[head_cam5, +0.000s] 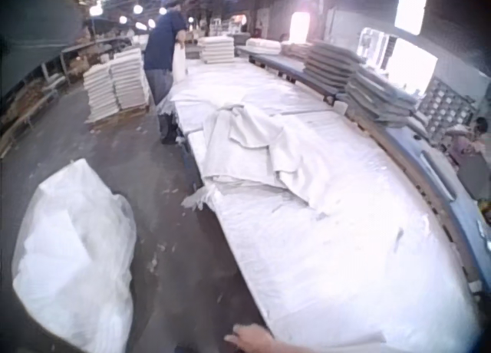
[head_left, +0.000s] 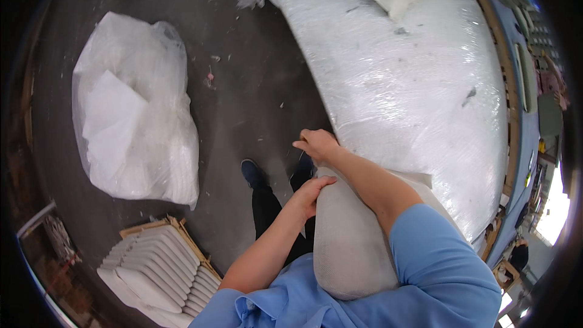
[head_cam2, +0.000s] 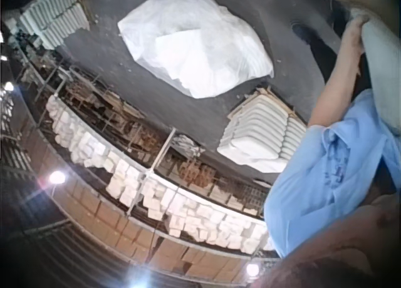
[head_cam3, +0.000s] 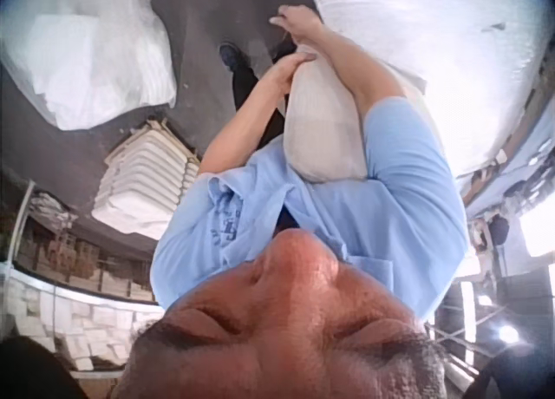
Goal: The person repeatedly inserts rectangular foam pieces into light-colored fabric covers by hand, aligning edges and smoothing the covers. The person handles one foam piece at a time, turning and adjusting each cover to fit the foam.
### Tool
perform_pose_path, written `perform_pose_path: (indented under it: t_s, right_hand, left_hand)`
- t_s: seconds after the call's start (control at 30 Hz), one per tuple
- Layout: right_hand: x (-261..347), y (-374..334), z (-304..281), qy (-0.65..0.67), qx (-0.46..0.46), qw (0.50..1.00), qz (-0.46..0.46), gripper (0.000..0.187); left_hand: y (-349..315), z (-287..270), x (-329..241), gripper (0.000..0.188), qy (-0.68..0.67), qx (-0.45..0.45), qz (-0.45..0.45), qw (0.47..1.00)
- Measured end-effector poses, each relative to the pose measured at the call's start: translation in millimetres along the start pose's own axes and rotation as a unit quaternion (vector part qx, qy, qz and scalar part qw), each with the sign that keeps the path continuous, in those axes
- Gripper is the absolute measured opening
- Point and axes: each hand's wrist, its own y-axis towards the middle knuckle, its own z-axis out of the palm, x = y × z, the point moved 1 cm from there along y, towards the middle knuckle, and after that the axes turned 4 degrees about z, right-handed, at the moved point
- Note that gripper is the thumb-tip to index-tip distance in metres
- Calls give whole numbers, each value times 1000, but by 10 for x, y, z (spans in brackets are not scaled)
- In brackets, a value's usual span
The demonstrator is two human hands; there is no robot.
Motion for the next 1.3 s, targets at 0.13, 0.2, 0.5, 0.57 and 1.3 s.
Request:
perform_pose_path:
  t_s: [0.13, 0.2, 0.5, 0.57, 1.3]
  right_hand:
    - [61, -491, -616, 188, -74, 977, -74, 40]
    - [17, -1032, -1190, 259, -50, 962, -70, 37]
    - [-1315, -4493, -2212, 353, -130, 881, 288, 36]
    - [-1463, -5092, -1717, 503, -223, 805, 222, 44]
    - [-684, -4611, 96, 735, -677, 36, -27, 69]
  left_hand:
    - [262, 54, -77, 41, 83, -41, -22, 995]
    - [450, -16, -105, 41, 115, -63, -29, 991]
    - [553, 154, -267, 45, 218, -21, -14, 976]
    - [315, 317, -205, 46, 271, 4, 21, 962]
    - [-1314, 2478, -1108, 49, 410, 155, 108, 892]
